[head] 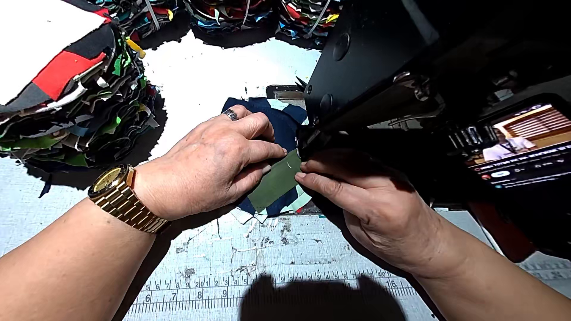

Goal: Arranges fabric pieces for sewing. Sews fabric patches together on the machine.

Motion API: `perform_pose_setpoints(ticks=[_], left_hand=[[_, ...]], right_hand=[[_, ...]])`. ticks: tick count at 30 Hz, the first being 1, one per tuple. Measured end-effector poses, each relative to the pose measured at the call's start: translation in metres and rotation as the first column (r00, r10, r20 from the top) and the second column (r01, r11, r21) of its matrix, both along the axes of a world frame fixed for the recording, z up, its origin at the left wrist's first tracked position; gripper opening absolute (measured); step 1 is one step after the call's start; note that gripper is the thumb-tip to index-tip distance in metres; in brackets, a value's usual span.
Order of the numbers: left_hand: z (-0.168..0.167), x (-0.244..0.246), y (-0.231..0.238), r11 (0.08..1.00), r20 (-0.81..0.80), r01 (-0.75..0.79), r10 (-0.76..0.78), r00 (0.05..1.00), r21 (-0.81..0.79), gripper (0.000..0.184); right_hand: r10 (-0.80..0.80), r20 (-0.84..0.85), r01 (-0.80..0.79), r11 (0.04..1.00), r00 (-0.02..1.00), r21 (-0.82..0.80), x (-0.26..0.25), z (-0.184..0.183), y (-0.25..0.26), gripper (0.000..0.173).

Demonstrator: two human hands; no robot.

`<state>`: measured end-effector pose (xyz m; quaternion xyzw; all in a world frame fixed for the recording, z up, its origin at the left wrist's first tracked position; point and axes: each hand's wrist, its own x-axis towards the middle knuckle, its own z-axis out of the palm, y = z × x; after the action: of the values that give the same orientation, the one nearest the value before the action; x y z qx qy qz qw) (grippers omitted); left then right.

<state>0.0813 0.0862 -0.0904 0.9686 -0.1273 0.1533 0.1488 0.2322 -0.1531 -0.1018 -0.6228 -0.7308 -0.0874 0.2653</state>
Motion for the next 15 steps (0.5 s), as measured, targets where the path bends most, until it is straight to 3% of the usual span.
perform_pose_setpoints(ticks=[7, 15], left_hand=[[0.0005, -0.0003, -0.0014, 1.0, -0.006, -0.011, 0.011, 1.0, 0.009, 0.036], [0.0024, -0.0013, -0.0065, 0.997, 0.001, -0.068, 0.068, 0.998, 0.033, 0.037]], right_hand=[[0.06, 0.028, -0.059, 0.997, 0.998, -0.039, -0.005, -0.0026, 0.0018, 0.03], [0.005, -0.005, -0.005, 1.0, 1.0, 0.006, -0.0003, 0.001, -0.0001, 0.031]])
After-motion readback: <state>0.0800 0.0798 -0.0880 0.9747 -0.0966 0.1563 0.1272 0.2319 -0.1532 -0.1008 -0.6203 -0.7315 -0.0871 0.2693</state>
